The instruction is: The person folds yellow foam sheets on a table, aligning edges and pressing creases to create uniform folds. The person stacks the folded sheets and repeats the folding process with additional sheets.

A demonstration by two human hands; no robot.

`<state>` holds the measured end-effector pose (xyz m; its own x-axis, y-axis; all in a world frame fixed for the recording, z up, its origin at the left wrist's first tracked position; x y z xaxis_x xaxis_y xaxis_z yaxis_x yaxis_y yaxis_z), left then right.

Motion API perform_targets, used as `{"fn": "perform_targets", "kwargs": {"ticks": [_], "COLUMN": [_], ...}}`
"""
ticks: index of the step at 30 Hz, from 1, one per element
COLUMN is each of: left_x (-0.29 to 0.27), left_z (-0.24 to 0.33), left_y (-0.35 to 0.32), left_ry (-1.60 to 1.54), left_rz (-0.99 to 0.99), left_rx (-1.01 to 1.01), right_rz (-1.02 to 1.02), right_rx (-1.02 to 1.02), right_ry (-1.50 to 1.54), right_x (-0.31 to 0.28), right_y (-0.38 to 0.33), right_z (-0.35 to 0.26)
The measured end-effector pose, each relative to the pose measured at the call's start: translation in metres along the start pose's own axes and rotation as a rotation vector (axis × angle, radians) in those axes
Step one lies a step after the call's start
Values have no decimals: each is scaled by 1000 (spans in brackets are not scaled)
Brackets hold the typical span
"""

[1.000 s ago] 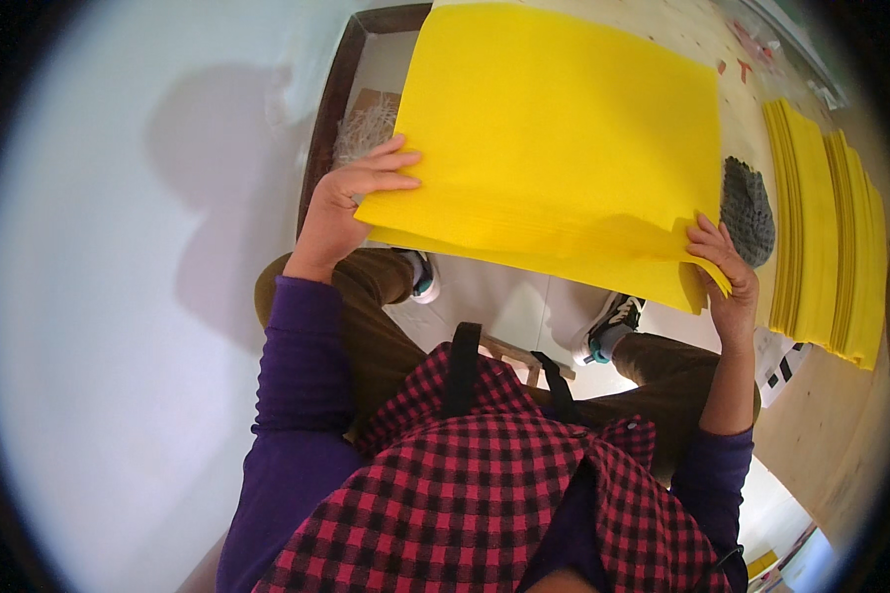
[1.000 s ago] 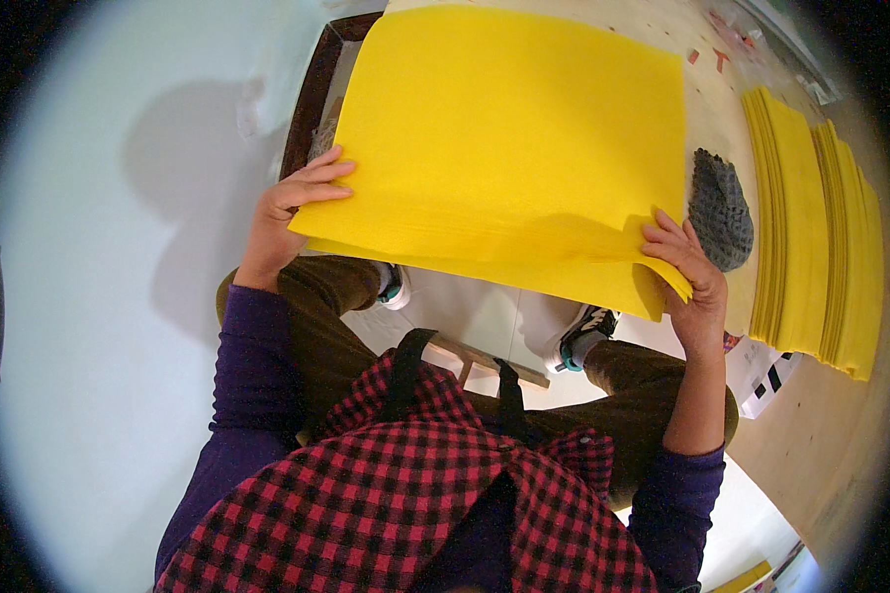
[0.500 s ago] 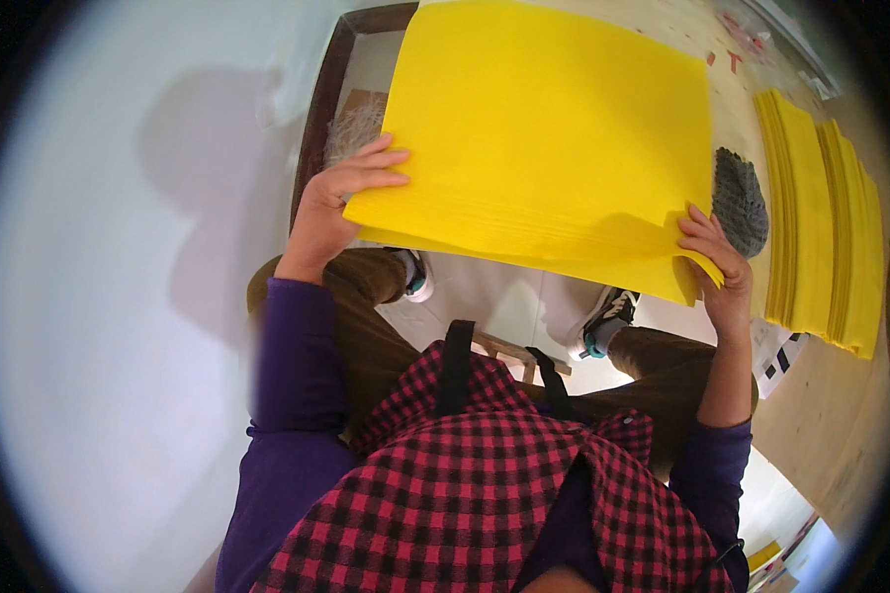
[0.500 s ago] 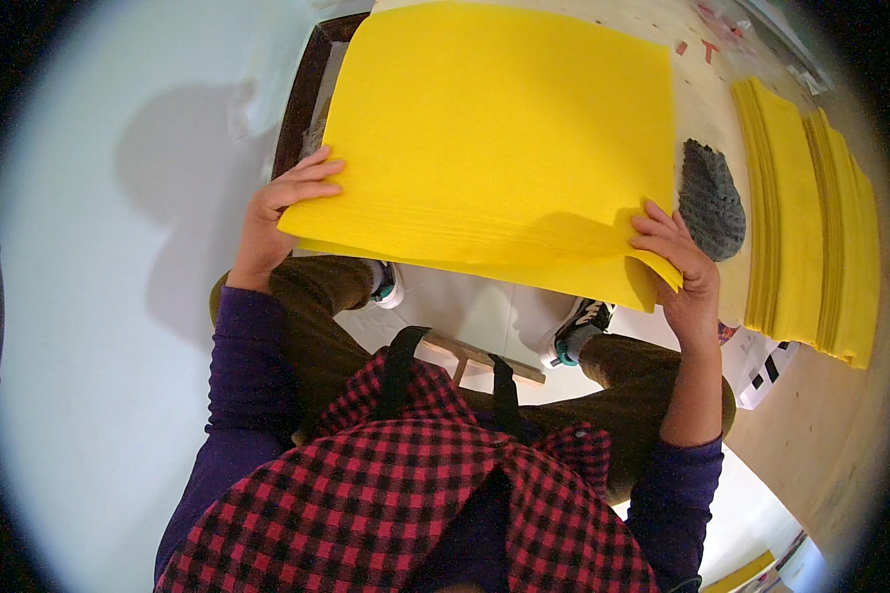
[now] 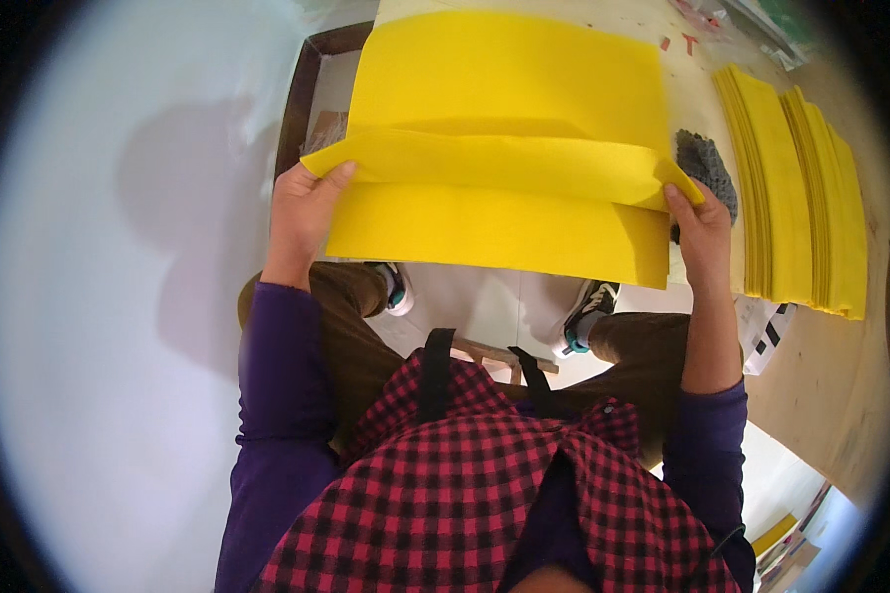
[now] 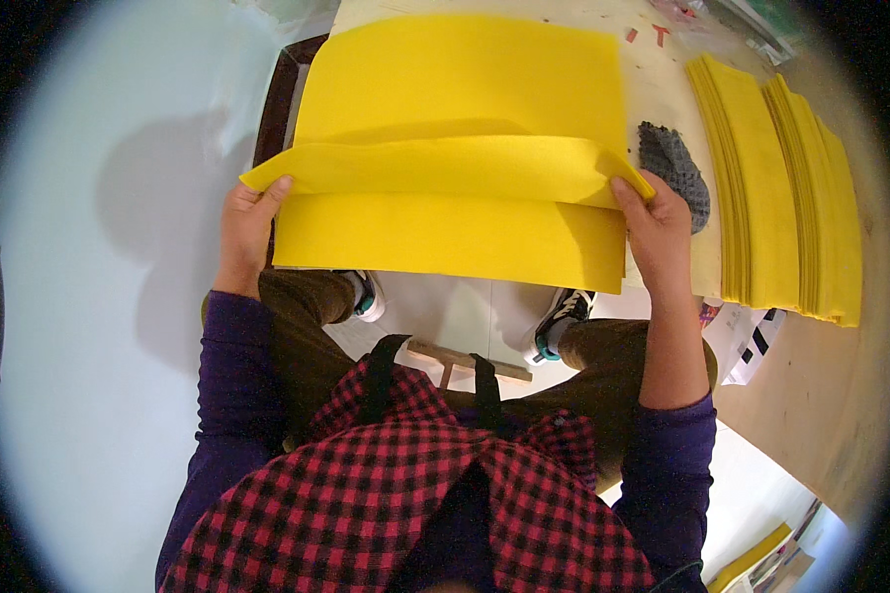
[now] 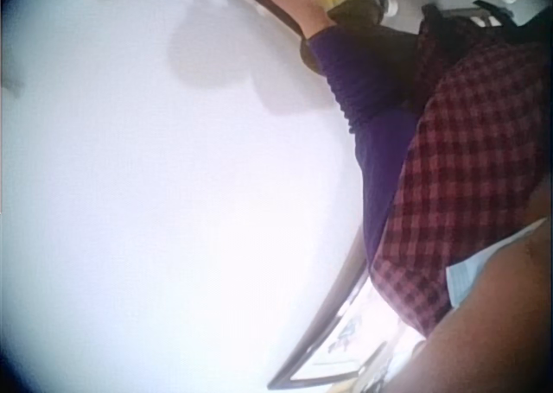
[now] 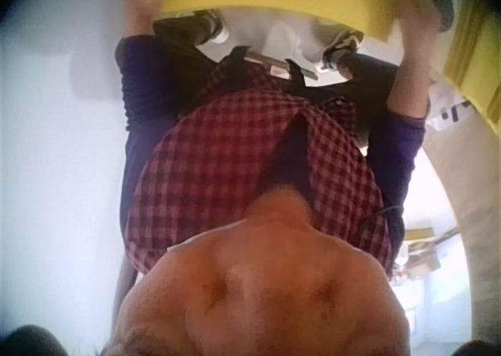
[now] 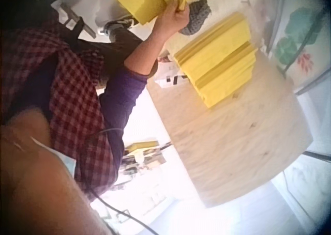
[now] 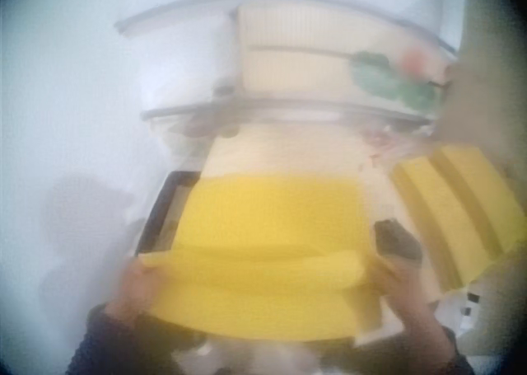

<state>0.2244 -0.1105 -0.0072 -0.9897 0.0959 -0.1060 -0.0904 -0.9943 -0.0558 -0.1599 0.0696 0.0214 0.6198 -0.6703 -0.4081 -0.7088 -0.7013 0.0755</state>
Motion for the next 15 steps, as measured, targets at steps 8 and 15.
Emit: {"fn": "perform_targets", "kwargs": {"ticks": [8, 15], "left_x": [25, 37], "left_z": [29, 28], "left_y": [8, 36], "left_ry": [9, 82], "left_rz": [64, 58], "left_rx": [-91, -56], "right_rz": [78, 85], "right_rx": [68, 59], "right_ry": [121, -31], "right_x": [11, 14], "right_y": [28, 35], "right_z": [1, 1]}}
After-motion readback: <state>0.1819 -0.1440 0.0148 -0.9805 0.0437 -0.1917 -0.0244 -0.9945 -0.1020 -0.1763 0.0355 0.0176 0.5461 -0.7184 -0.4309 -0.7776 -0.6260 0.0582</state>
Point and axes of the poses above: each hand's wrist, its own y-axis towards the middle knuckle, its own x-axis out of the palm, z = x × y, the point moved 1 cm from there along y, towards the middle knuckle, and after that the axes turned 14 degrees about z, right-handed, at the moved point
